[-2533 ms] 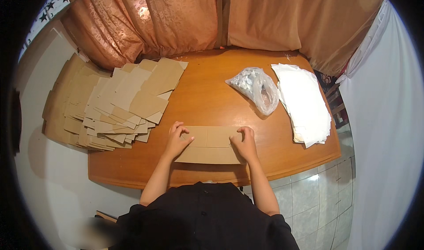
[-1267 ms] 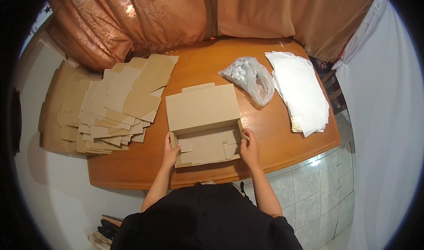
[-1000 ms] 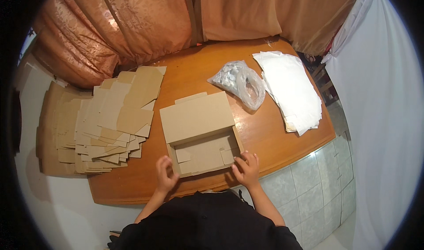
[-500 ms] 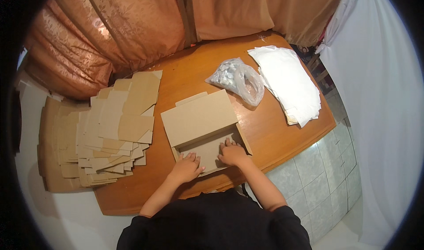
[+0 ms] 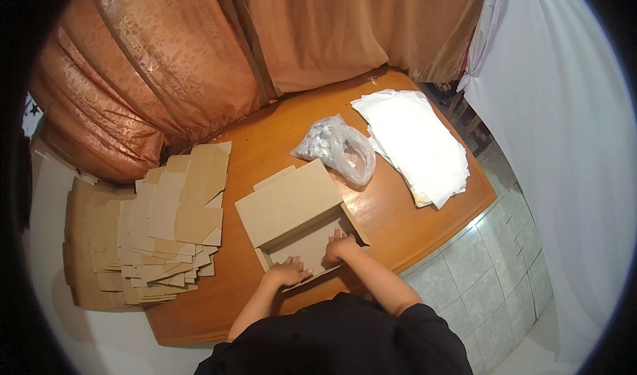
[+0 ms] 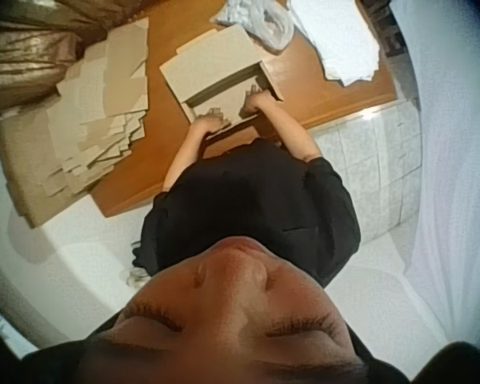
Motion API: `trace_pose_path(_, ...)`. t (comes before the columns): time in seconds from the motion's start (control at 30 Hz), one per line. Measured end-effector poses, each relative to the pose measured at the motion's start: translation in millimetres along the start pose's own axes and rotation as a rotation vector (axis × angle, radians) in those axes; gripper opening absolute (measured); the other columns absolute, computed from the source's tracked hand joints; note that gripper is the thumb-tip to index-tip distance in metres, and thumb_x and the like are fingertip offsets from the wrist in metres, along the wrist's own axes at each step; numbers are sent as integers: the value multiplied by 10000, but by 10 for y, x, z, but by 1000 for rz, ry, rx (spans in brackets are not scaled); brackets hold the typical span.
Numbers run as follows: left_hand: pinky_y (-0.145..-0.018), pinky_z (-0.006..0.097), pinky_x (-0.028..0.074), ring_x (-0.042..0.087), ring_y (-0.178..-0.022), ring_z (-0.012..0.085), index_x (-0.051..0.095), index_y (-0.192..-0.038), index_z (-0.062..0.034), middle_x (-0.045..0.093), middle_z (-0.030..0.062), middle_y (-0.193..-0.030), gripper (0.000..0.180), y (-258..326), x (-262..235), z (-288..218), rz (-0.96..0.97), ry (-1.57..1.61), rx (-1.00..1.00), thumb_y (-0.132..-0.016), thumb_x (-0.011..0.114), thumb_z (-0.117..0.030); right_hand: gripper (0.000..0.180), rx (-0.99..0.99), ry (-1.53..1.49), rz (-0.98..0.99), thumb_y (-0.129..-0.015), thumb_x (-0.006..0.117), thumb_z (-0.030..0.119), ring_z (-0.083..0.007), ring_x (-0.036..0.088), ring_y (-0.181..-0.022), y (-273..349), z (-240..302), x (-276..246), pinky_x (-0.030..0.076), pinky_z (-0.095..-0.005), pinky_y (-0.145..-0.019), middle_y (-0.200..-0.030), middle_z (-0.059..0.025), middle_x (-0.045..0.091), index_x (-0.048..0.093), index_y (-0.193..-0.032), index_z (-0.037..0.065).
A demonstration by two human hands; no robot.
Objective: The recorder is folding flat cardboard into shoe boxes and then stacking them on a wall-mounted shelf.
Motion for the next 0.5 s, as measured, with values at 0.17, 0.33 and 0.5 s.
trace_pose_path(0.17, -1087, 573, 107, 75, -1391, 393, 328, -1415, -254, 116, 56, -1531, 669, -226, -58, -453, -9, 163, 97, -884, 253, -654, 728, -423, -195, 1, -836, 518, 551, -340, 419, -1251, 117, -389, -396, 324, -402, -1038, -1388, -223, 367, 455, -1308, 1)
trace_pose_path(0.33, -1082, 421, 246, 306, -1321, 381, 541, -1265, -213, 415, 64, -1405, 574, -349, -281, -423, -207, 361, 97, -898, 318, -595, 161, -801, -1281, -417, -887, 582, 120, -128, 602, -834, 552, -1604, -964, 482, -260, -778, -889, -54, 648, 641, -955, -13)
trace_pose_path(0.5, -952, 367, 413, 541, -1108, 355, 563, -1230, -145, 579, 146, -1207, 481, 209, -631, -694, -671, 558, -114, -901, 456, -479, 459, 124, -758, -1222, -691, 616, 69, -317, 570, -1023, 362, -3161, -629, 446, -419, -880, -1108, -170, 583, 558, -1146, 47)
Point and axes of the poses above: each hand's wrist, its own y-axis away from the middle knuckle, its own x-axis out of the palm, z = x × y, the point moved 4 cm from there along -y, towards the middle knuckle
